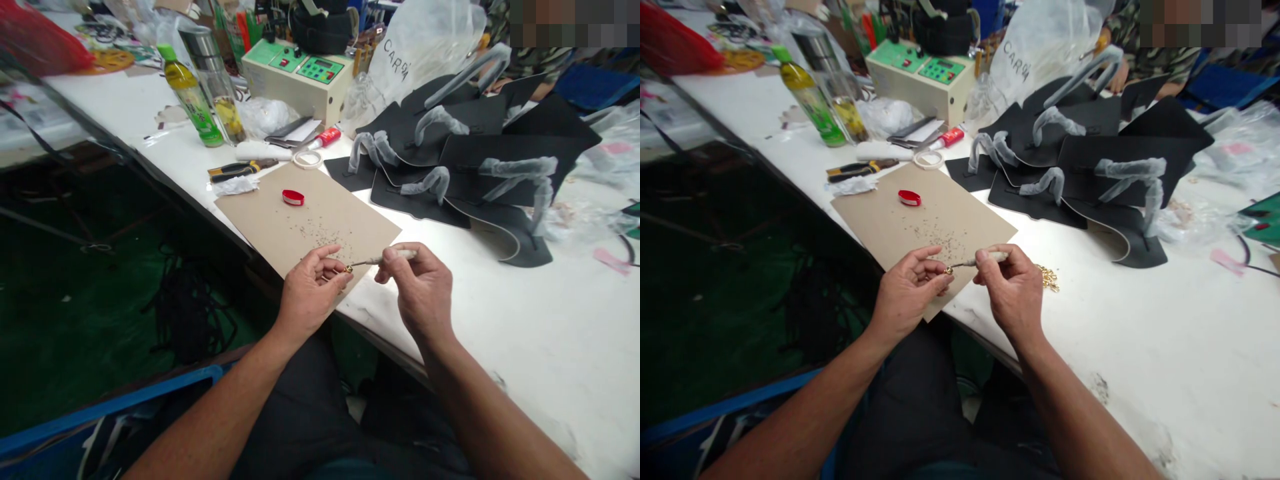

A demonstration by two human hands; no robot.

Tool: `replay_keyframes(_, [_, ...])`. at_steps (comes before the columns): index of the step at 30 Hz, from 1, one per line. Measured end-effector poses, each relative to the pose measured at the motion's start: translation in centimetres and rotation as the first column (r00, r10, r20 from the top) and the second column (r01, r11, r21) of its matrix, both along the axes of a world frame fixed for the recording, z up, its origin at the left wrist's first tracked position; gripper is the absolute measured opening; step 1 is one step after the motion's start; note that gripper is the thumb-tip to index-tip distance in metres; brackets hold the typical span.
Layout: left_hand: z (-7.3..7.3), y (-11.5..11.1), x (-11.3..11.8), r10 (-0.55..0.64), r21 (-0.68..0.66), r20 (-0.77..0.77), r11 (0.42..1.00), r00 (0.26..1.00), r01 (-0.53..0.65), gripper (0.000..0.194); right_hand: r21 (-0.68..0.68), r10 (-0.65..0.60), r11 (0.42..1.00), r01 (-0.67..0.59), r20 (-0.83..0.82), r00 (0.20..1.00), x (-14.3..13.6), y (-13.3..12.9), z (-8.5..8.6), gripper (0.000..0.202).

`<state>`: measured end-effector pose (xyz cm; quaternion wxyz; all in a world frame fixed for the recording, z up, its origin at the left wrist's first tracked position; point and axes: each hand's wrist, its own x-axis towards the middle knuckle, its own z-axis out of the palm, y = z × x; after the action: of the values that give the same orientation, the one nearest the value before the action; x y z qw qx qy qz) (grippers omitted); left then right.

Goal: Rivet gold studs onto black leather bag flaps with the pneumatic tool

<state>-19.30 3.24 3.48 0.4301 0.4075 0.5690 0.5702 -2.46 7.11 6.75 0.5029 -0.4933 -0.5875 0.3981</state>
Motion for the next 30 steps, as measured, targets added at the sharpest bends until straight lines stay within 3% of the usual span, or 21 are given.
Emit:
replay_keyframes(15, [-0.3,0.0,-0.1,-0.002,-0.009,0.006,1.0,1.0,0.002,0.054,-0.005,0.0,1.0,0.0,0.008,1.0,-0.2,0.0,-0.6,0.024])
replay_keyframes(24, [0.3,-0.2,0.0,0.042,0.075,-0.345,0.997,0.938,-0.017,0.048,0.067,0.023,0.997,-0.032,0.122,0.992,0.6,0.2,-1.2,0.022])
replay_keyframes(27, [0.4,0.1,0.0,0.056,0.093,-0.42,0.995,0.906,-0.018,0.046,0.005,0.071,0.997,-0.071,0.061,0.996,1.1,0.9,-1.0,0.024])
replay_keyframes(30, [0.0,1.2,-0.8,0.062,0.086,-0.506,0.996,0.86,-0.021,0.044,-0.004,0.04,0.999,-0.04,-0.109,0.993,2.2,2.3,-0.8,0.024])
